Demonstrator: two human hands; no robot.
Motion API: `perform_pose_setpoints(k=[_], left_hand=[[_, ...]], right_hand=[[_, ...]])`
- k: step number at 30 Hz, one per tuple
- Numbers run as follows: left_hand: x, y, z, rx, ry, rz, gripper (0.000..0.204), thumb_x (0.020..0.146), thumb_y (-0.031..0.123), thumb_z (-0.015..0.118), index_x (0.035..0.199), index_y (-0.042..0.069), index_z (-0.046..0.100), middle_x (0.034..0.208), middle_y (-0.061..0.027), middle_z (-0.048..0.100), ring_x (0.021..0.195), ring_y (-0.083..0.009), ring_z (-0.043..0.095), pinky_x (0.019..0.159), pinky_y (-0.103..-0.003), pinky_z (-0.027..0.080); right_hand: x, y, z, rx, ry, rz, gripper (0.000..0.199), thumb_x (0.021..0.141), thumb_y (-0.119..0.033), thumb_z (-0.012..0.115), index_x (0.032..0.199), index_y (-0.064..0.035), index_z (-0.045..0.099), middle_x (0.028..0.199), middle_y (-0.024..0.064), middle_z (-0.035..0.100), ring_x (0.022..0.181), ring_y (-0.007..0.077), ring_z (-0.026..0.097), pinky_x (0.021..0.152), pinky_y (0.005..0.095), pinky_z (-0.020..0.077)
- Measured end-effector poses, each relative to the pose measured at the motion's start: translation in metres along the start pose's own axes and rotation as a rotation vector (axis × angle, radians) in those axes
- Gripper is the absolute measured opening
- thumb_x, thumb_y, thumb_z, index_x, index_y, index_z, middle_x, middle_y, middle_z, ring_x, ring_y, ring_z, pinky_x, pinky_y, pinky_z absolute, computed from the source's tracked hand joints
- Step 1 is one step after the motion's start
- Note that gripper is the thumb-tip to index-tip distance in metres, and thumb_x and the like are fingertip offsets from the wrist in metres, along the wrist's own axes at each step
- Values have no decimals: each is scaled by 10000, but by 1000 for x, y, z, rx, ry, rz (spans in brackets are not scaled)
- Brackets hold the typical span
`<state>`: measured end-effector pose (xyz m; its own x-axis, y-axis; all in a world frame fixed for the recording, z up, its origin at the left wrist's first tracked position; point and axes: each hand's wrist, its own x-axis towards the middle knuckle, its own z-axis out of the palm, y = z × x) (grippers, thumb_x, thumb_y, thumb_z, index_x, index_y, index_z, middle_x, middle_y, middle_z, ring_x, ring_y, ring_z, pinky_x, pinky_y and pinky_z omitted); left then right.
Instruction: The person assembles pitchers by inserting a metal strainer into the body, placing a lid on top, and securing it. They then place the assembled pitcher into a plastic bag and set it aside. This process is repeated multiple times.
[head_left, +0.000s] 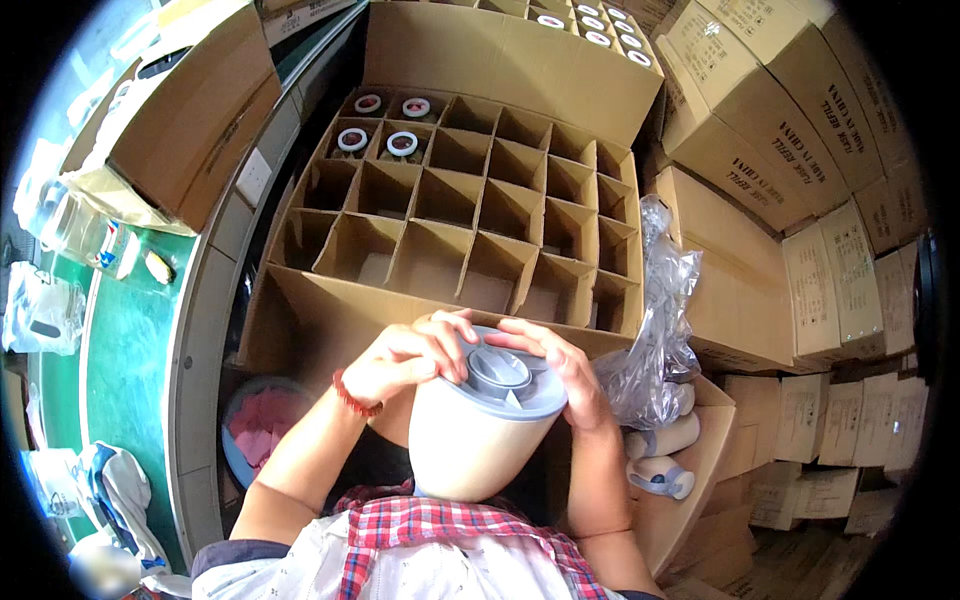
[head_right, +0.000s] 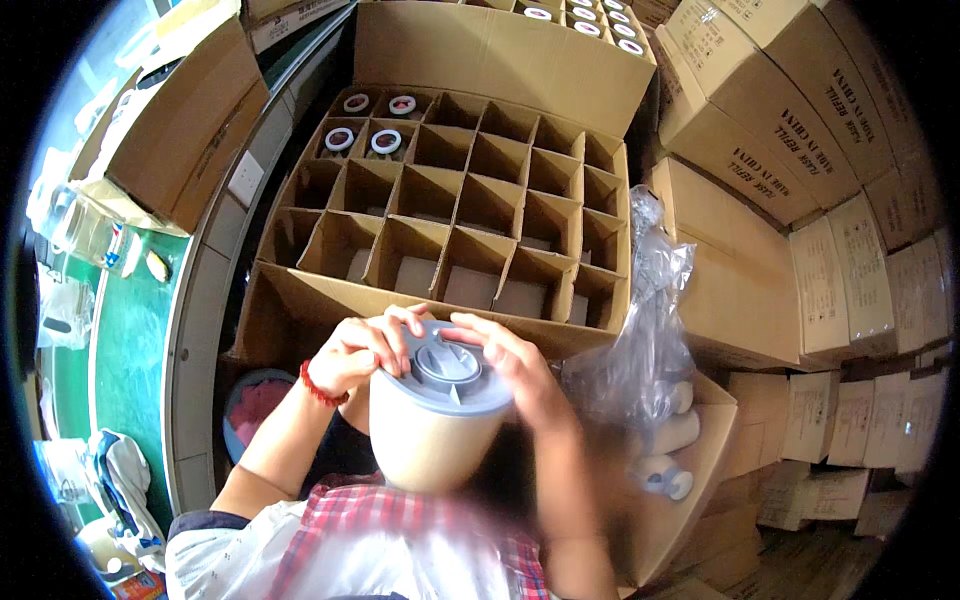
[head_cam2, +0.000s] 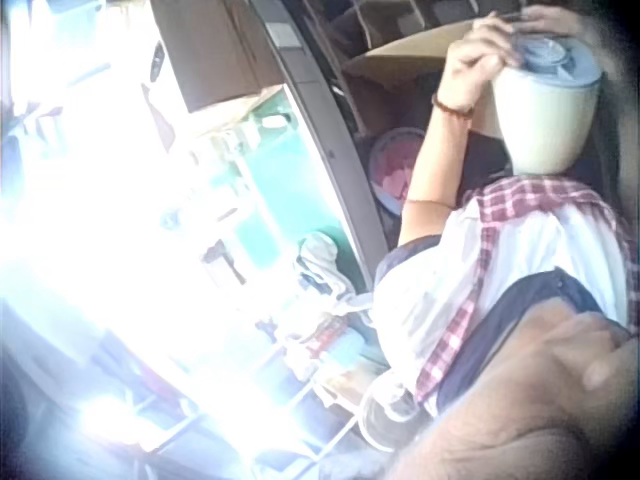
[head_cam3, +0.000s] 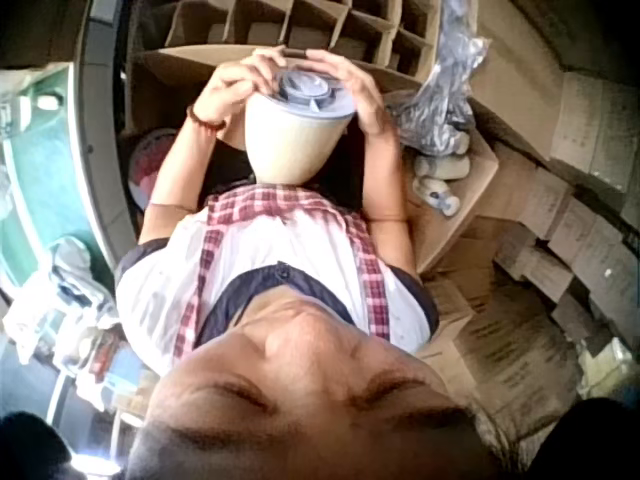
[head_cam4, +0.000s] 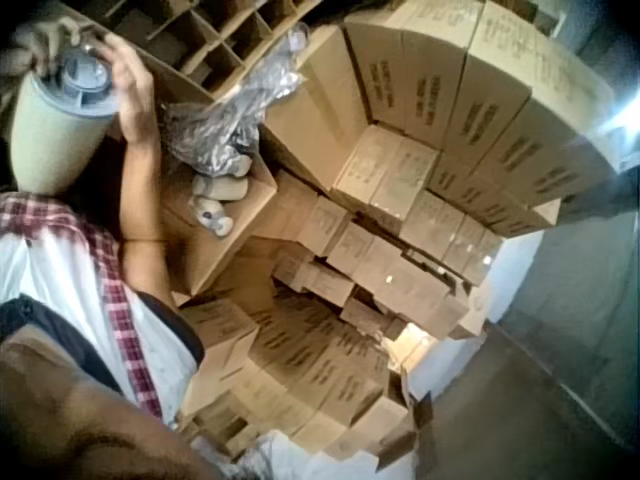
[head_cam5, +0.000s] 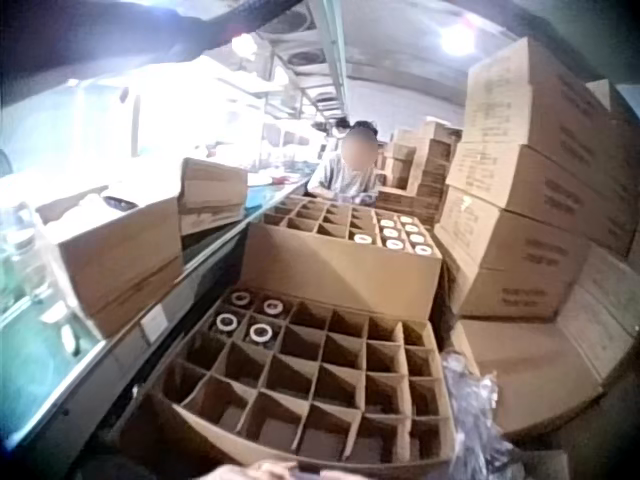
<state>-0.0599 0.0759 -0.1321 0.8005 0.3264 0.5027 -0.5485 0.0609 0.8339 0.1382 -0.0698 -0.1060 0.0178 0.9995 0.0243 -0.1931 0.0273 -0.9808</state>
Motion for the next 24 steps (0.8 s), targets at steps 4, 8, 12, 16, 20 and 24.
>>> perform_pose_setpoints(k=[4, 8, 12, 16, 20, 24], left_hand=[[5, 0, -7, -113, -92, 24, 256, 947, 247, 577, 871, 57, 731, 970, -93, 684, 1112, -272, 535, 1121, -481, 216], [-5, -1, 10, -404, 283, -131, 231, 962, 230, 572, 953, 36, 696, 1144, -112, 646, 1212, -222, 513, 1016, -361, 400], [-1, 2, 46, 111, 11, -490, 261, 965, 219, 569, 1084, 6, 661, 1193, -83, 630, 1080, -170, 600, 934, -294, 466], [-6, -15, 87, -285, -174, -583, 282, 970, 242, 563, 1095, 6, 652, 1146, -80, 639, 1045, -165, 605, 910, -290, 475], [-12, -35, 105, -734, -233, -692, 304, 975, 266, 558, 1107, 6, 643, 1099, -77, 648, 1011, -161, 611, 886, -286, 484], [-25, -39, 123, -955, -270, -733, 326, 981, 289, 552, 1119, 6, 634, 1052, -73, 658, 976, -157, 616, 861, -281, 493]], right_hand=[[-15, -49, 19, -379, -40, 11, 458, 936, -290, 539, 1254, 37, 570, 1340, 224, 541, 1249, 281, 517, 1081, 382, 350], [-28, -72, 33, -548, -78, -45, 402, 919, -244, 493, 1153, 50, 637, 1306, 194, 581, 1209, 313, 541, 1041, 389, 385], [-50, -146, 65, -1030, -383, -217, 328, 779, -27, 637, 1087, -109, 713, 1220, 118, 626, 1033, 285, 617, 906, 367, 472], [-68, -187, 108, -1403, -572, -340, 352, 745, -114, 652, 1088, -180, 698, 1042, 53, 628, 804, 203, 628, 739, 332, 514], [-64, -199, 129, -1714, -687, -554, 306, 782, -249, 646, 1071, -148, 665, 869, 18, 577, 722, 164, 587, 673, 294, 461], [-78, -179, 141, -1793, -677, -615, 315, 833, -402, 647, 877, -92, 617, 779, 10, 535, 718, 148, 583, 658, 281, 437]])
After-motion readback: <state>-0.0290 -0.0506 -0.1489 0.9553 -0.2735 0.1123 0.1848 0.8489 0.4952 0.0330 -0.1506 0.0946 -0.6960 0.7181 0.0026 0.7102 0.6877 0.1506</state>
